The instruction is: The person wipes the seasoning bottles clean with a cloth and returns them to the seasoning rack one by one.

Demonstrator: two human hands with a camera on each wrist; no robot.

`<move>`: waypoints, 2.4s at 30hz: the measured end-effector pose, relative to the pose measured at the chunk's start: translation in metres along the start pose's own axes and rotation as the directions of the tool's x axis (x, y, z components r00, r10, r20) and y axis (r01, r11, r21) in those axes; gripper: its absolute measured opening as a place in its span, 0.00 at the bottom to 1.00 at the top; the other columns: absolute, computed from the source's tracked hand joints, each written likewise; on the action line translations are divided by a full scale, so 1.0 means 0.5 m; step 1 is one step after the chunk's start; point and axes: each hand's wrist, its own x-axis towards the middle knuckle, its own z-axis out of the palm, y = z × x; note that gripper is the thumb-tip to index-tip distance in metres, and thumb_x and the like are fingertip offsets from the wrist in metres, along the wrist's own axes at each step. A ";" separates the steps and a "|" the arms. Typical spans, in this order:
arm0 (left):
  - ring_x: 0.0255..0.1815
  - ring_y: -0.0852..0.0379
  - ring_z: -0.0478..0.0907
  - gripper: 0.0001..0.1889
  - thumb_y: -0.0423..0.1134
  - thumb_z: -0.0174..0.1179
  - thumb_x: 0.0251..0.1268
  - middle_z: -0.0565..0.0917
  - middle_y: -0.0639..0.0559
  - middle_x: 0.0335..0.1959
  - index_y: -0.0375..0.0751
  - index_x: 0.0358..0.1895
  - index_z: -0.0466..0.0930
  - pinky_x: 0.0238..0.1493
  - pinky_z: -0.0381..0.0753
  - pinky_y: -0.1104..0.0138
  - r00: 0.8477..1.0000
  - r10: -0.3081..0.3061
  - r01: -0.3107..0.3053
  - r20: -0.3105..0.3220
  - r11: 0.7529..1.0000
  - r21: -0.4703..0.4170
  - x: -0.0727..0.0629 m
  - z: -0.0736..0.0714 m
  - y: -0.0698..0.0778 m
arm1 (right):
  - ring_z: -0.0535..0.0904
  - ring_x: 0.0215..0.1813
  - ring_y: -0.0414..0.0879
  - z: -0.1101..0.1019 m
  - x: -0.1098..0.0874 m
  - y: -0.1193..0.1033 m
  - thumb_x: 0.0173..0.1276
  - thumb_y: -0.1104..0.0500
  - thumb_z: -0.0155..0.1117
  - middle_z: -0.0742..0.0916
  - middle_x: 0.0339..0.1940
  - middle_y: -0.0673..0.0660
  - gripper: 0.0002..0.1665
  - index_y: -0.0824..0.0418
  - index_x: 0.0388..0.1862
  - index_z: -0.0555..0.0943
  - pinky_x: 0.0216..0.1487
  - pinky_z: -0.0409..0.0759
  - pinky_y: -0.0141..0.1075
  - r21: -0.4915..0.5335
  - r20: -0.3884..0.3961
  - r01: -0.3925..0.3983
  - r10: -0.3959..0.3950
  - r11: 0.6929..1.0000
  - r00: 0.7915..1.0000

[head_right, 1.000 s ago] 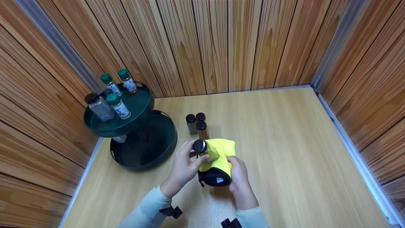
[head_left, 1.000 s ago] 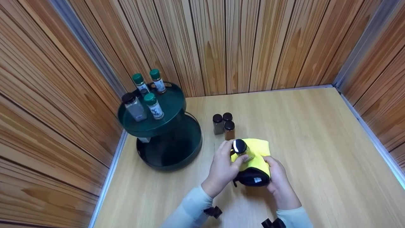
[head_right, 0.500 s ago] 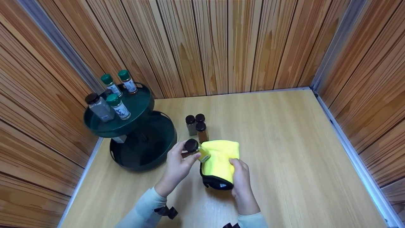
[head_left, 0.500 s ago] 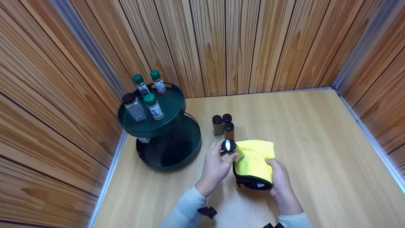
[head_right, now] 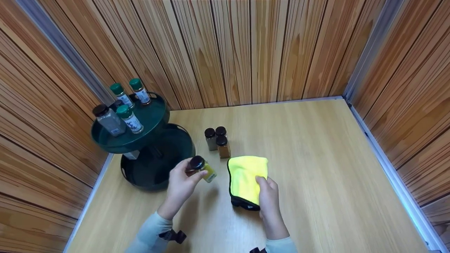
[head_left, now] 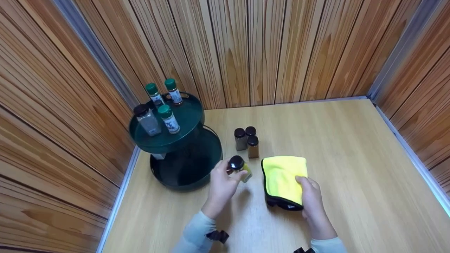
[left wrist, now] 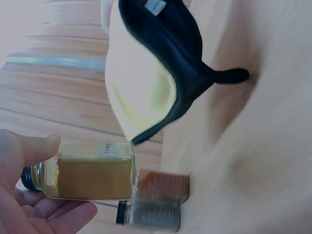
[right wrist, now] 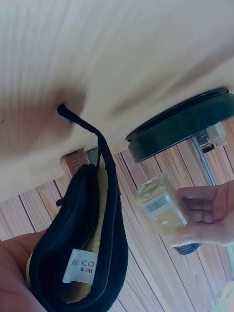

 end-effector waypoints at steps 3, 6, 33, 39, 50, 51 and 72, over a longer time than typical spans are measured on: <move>0.49 0.51 0.85 0.22 0.42 0.79 0.53 0.85 0.48 0.46 0.40 0.50 0.84 0.50 0.86 0.63 0.999 0.015 -0.014 -0.032 0.999 0.043 0.009 -0.031 -0.016 | 0.82 0.25 0.46 -0.005 0.000 -0.002 0.78 0.55 0.51 0.84 0.25 0.55 0.16 0.68 0.42 0.78 0.27 0.82 0.37 -0.030 -0.012 0.012 -0.012 0.999 1.000; 0.47 0.51 0.85 0.22 0.43 0.79 0.52 0.86 0.46 0.45 0.40 0.50 0.85 0.49 0.86 0.62 0.997 0.015 -0.009 -0.079 0.997 0.072 0.021 -0.067 -0.033 | 0.83 0.26 0.46 -0.012 -0.001 -0.004 0.79 0.55 0.51 0.85 0.26 0.55 0.17 0.68 0.43 0.78 0.28 0.82 0.37 -0.050 -0.019 0.015 -0.016 0.999 1.000; 0.47 0.47 0.81 0.21 0.44 0.74 0.61 0.84 0.43 0.49 0.39 0.53 0.81 0.49 0.81 0.54 0.959 -0.198 0.241 -0.205 0.947 0.212 0.036 -0.306 -0.179 | 0.84 0.29 0.46 -0.026 0.000 -0.014 0.80 0.56 0.50 0.87 0.28 0.54 0.17 0.69 0.46 0.79 0.30 0.82 0.35 -0.046 -0.040 0.047 -0.049 0.998 0.998; 0.45 0.48 0.79 0.20 0.45 0.72 0.63 0.84 0.43 0.46 0.39 0.53 0.80 0.43 0.79 0.59 0.950 -0.214 0.261 -0.229 0.945 0.199 0.040 -0.326 -0.216 | 0.84 0.30 0.46 -0.028 0.002 -0.020 0.80 0.55 0.51 0.87 0.29 0.53 0.17 0.69 0.49 0.78 0.32 0.83 0.36 -0.062 -0.044 0.046 -0.049 0.997 0.998; 0.51 0.46 0.80 0.20 0.43 0.68 0.68 0.83 0.41 0.54 0.38 0.58 0.77 0.53 0.82 0.52 0.938 -0.264 0.300 -0.225 0.943 0.142 0.066 -0.330 -0.251 | 0.85 0.33 0.47 -0.032 -0.001 -0.022 0.80 0.55 0.51 0.87 0.32 0.55 0.19 0.70 0.53 0.77 0.34 0.84 0.37 -0.061 -0.054 0.042 -0.045 0.997 0.998; 0.50 0.46 0.79 0.19 0.43 0.68 0.67 0.83 0.42 0.53 0.38 0.57 0.78 0.51 0.81 0.53 0.937 -0.255 0.295 -0.237 0.944 0.150 0.068 -0.328 -0.254 | 0.85 0.33 0.47 -0.032 -0.001 -0.021 0.80 0.54 0.51 0.87 0.32 0.55 0.19 0.70 0.53 0.77 0.34 0.84 0.37 -0.059 -0.052 0.042 -0.045 0.997 0.998; 0.45 0.47 0.81 0.18 0.39 0.69 0.65 0.85 0.41 0.47 0.37 0.54 0.79 0.45 0.79 0.56 0.926 -0.196 0.261 -0.323 0.950 0.171 0.093 -0.311 -0.281 | 0.84 0.32 0.47 -0.032 -0.001 -0.020 0.79 0.55 0.52 0.86 0.31 0.55 0.17 0.70 0.48 0.79 0.33 0.83 0.36 -0.039 -0.060 0.042 -0.044 0.998 0.997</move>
